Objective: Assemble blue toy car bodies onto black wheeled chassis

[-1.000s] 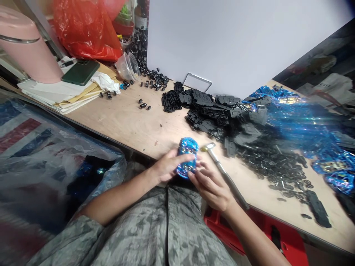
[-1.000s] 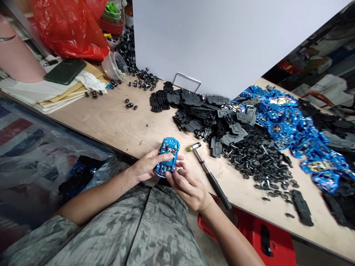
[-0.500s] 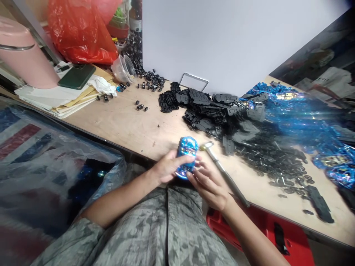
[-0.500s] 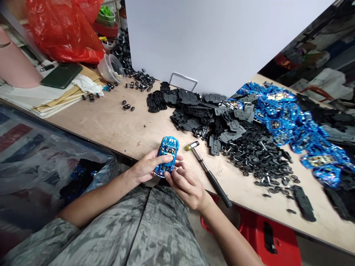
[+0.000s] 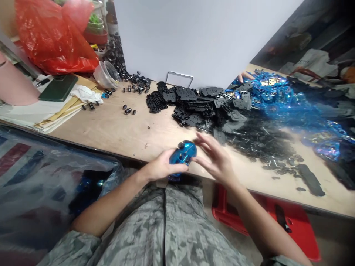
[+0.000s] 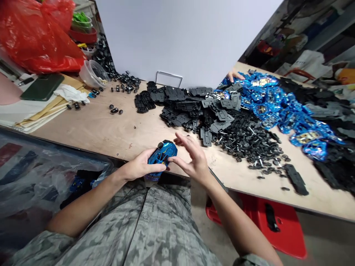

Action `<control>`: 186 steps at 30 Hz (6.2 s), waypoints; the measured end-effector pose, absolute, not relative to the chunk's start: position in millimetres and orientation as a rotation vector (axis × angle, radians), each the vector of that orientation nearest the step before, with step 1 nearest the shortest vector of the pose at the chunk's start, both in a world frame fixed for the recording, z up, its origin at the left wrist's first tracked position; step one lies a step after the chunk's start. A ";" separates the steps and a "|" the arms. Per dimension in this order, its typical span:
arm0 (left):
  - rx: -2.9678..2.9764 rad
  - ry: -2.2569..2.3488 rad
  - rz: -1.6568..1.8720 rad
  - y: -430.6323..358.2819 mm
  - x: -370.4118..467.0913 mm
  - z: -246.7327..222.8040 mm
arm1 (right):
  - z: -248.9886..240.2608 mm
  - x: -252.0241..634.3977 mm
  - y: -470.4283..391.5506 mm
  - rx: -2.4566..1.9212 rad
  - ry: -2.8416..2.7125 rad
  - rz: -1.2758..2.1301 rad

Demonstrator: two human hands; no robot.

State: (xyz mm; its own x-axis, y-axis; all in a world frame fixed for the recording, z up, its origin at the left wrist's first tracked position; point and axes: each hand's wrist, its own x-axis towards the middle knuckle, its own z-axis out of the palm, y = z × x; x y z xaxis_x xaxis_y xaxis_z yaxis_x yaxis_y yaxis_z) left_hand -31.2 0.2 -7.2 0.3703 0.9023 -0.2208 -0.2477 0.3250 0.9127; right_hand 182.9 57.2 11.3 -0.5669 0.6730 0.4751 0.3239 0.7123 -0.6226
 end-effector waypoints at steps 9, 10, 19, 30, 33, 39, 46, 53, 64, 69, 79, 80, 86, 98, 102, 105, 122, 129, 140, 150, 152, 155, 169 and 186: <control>1.957 1.337 0.648 27.5 -57.6 4.2 | -20.8 176.7 72.0 -0.764 -2.202 0.804; 2.001 1.346 0.605 27.9 -57.9 2.6 | -24.8 176.9 71.0 -0.726 -2.234 0.759; 1.828 1.260 0.814 26.8 -55.5 -9.1 | -29.5 180.6 68.2 -0.640 -2.259 0.734; 1.592 1.349 0.873 22.2 -47.4 -7.3 | -32.3 177.1 66.2 -0.590 -2.157 0.854; 1.571 1.360 0.876 22.3 -46.9 -5.4 | -30.2 177.8 67.7 -0.572 -2.181 0.856; 1.576 1.351 0.894 21.5 -44.6 -5.6 | -29.0 174.3 64.4 -0.530 -2.134 0.892; 1.553 1.371 0.922 22.0 -42.4 -7.9 | -33.3 169.9 64.0 -0.528 -2.108 0.847; 1.347 1.292 0.992 16.2 -53.0 -14.0 | -28.4 173.4 65.2 -0.549 -2.148 0.883; 1.249 1.150 0.987 22.8 -63.3 -11.5 | -23.8 172.2 55.5 -0.478 -2.239 0.506; 1.143 1.071 0.599 49.1 -74.3 1.5 | -13.8 180.8 57.7 -0.098 -2.413 -0.352; 1.888 1.220 1.065 26.5 -47.5 -19.8 | -35.2 197.9 53.2 -0.594 -2.300 0.318; 1.924 1.204 1.088 24.9 -47.0 -21.9 | -34.7 195.3 52.4 -0.641 -2.265 0.412; 2.009 1.103 1.038 27.1 -53.6 -25.1 | -39.4 183.6 53.9 -0.691 -2.168 0.661; 1.957 1.091 1.174 23.3 -46.3 -38.5 | -37.8 178.3 45.3 -0.760 -2.045 0.715; 1.959 1.113 1.145 24.0 -47.5 -36.7 | -35.3 185.6 46.5 -0.586 -2.140 0.616; 1.967 1.098 1.112 24.6 -47.5 -32.8 | -29.0 187.4 48.9 -0.475 -2.249 0.499; 1.898 1.062 1.193 22.9 -44.6 -36.9 | -22.9 181.0 50.5 -0.724 -2.109 0.862; 1.937 1.017 1.225 23.9 -45.9 -40.6 | -22.7 179.3 47.2 -0.723 -2.131 0.802; 1.960 0.987 1.180 24.8 -49.8 -39.9 | 2.0 190.7 67.7 -0.679 -2.278 0.880; 1.950 0.983 1.214 25.8 -48.1 -40.5 | 50.5 162.8 84.0 -0.751 -2.983 0.574; 1.930 0.983 1.213 25.9 -48.5 -41.7 | 52.4 159.0 83.4 -0.744 -3.017 0.554; 1.916 0.960 1.223 25.8 -49.2 -43.4 | 52.0 155.3 82.4 -0.758 -3.030 0.547; 1.930 0.964 1.240 24.4 -47.6 -39.8 | 0.1 191.4 61.1 -0.830 -2.347 0.969; 1.984 1.026 1.131 22.9 -51.3 -35.2 | -23.8 180.9 44.0 -0.602 -2.218 0.656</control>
State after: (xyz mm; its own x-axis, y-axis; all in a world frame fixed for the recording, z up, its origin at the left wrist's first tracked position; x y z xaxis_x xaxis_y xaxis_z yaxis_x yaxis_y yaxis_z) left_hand -51.3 22.9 -35.2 0.3290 0.8547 0.4016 0.3165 -0.5005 0.8058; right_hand 180.9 44.0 -23.8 -0.6211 0.5920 0.5136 0.2173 0.7597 -0.6128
